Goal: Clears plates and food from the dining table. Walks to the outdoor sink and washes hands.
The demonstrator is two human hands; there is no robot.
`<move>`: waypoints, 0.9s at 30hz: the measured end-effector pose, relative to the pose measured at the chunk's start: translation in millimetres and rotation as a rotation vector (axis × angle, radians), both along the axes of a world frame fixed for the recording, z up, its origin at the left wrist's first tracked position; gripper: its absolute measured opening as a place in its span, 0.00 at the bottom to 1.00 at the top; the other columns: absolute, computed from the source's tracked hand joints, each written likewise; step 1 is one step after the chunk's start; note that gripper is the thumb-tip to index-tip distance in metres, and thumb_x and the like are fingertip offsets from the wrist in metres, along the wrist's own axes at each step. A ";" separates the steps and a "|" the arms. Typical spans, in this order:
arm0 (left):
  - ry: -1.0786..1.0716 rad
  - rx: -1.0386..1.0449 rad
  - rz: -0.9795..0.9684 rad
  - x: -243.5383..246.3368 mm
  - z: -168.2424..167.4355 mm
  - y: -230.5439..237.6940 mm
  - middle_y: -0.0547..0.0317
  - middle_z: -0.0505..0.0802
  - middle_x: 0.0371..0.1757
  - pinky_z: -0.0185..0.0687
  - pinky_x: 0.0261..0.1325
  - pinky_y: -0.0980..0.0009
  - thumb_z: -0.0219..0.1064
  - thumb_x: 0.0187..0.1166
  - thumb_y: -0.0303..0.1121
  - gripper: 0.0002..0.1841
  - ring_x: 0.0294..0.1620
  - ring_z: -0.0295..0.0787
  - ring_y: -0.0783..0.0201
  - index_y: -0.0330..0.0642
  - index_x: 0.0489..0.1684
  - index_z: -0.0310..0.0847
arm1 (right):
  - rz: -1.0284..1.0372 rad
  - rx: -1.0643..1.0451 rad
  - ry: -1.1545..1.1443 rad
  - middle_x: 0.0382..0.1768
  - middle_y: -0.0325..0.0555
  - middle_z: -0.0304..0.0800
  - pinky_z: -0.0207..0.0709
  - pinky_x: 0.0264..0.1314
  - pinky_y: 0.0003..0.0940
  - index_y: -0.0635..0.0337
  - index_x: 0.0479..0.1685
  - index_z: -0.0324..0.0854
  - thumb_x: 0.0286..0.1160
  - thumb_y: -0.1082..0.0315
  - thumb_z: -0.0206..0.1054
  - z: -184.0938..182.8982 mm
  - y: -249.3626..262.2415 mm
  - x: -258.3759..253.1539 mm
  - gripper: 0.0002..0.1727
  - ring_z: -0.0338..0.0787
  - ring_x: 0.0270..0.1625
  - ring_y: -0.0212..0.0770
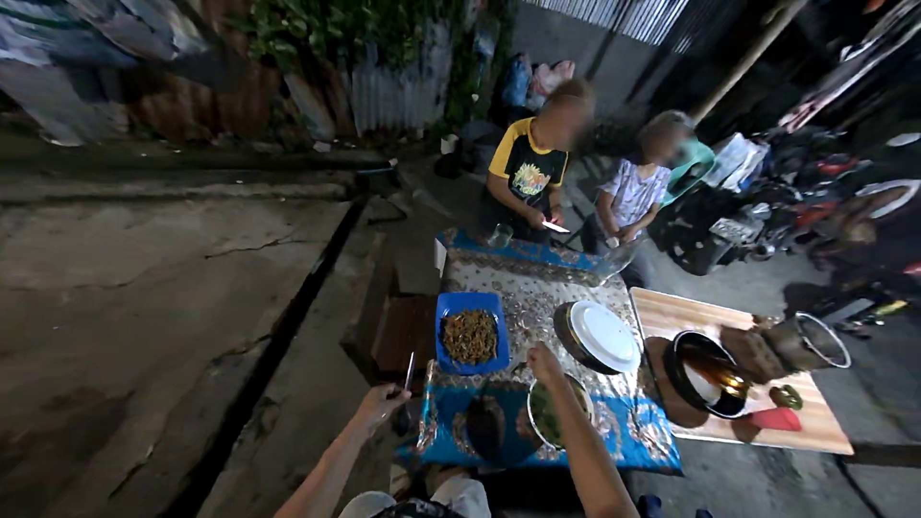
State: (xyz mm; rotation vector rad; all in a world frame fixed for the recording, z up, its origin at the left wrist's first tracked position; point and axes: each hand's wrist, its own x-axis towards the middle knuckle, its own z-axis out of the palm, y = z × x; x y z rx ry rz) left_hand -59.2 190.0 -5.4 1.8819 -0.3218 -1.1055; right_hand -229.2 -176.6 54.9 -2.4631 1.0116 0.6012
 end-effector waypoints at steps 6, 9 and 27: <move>-0.054 0.064 -0.002 -7.4 -0.5 34.3 0.38 0.88 0.49 0.78 0.58 0.52 0.68 0.83 0.38 0.17 0.48 0.84 0.51 0.28 0.53 0.83 | 0.040 0.083 -0.241 0.66 0.67 0.82 0.71 0.79 0.47 0.70 0.56 0.87 0.77 0.72 0.68 5.2 43.5 11.0 0.13 0.81 0.72 0.58; -0.067 0.099 0.063 -17.0 1.5 62.1 0.37 0.89 0.52 0.77 0.62 0.49 0.68 0.82 0.39 0.18 0.53 0.85 0.48 0.28 0.55 0.84 | 0.017 0.224 -0.286 0.64 0.65 0.84 0.76 0.74 0.47 0.69 0.57 0.87 0.75 0.71 0.71 -5.0 70.9 22.9 0.14 0.84 0.68 0.56; -0.074 0.450 0.467 -38.2 -37.2 338.4 0.32 0.91 0.52 0.78 0.65 0.40 0.70 0.80 0.38 0.20 0.56 0.88 0.38 0.27 0.56 0.85 | 0.189 0.931 -0.100 0.53 0.58 0.88 0.85 0.47 0.42 0.70 0.61 0.82 0.77 0.71 0.71 -31.0 321.6 153.2 0.17 0.90 0.44 0.45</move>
